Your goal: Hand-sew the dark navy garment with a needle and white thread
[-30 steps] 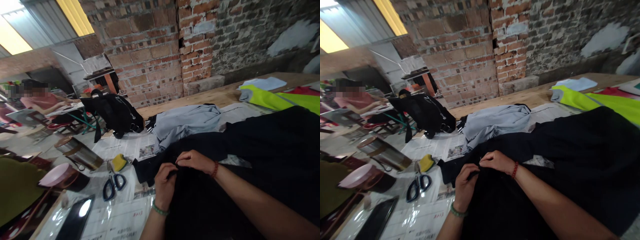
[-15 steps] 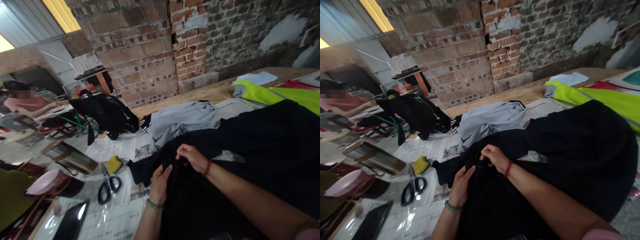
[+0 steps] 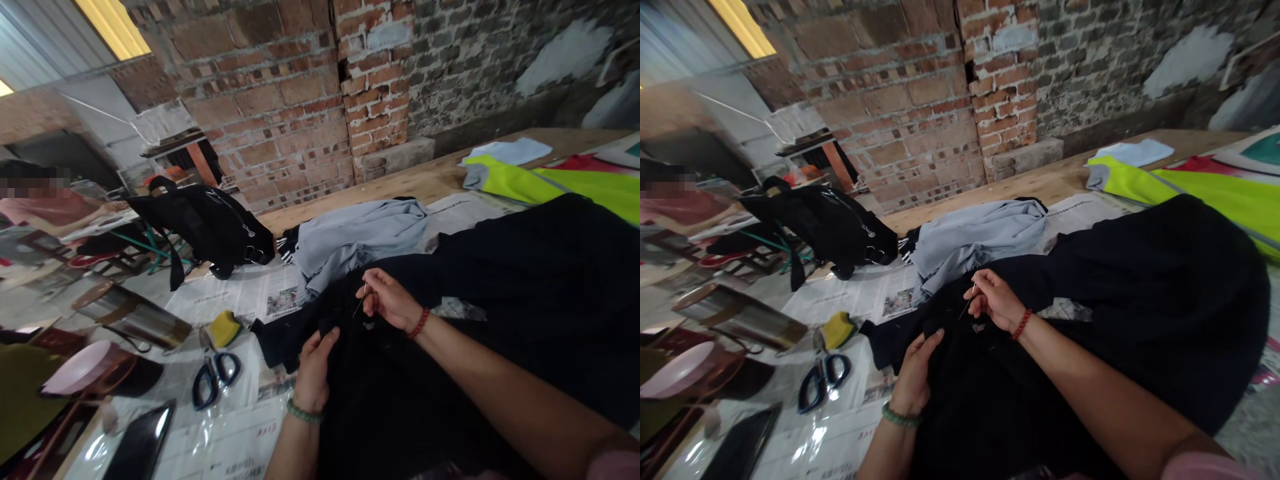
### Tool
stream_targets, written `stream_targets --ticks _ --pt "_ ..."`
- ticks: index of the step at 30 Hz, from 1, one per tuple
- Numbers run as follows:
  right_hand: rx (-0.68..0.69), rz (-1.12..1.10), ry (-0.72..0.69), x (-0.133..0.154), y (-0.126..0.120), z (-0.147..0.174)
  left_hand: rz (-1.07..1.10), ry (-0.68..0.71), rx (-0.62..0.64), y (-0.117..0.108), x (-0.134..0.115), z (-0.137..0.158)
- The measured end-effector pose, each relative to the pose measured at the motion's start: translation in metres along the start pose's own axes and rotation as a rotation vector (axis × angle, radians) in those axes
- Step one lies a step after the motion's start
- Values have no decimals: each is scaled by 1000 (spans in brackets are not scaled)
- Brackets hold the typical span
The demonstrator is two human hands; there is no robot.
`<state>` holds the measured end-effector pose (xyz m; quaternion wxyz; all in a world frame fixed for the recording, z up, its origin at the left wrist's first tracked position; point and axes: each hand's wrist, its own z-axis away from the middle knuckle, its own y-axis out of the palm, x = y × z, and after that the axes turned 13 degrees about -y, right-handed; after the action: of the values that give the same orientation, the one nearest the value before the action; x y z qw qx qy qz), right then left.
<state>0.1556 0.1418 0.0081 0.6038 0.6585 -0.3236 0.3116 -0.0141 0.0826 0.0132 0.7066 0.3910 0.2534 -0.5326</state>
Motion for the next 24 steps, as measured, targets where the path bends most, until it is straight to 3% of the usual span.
stream_targets --ticks 6,11,24 --pt "6 -138 -38 8 -11 -5 92 87 -11 -2 -5 0" --pt "-47 -193 -165 18 -21 -12 87 133 -69 -6 -7 0" --pt "-155 -139 -358 34 -33 -18 134 168 -165 -2 -8 1"
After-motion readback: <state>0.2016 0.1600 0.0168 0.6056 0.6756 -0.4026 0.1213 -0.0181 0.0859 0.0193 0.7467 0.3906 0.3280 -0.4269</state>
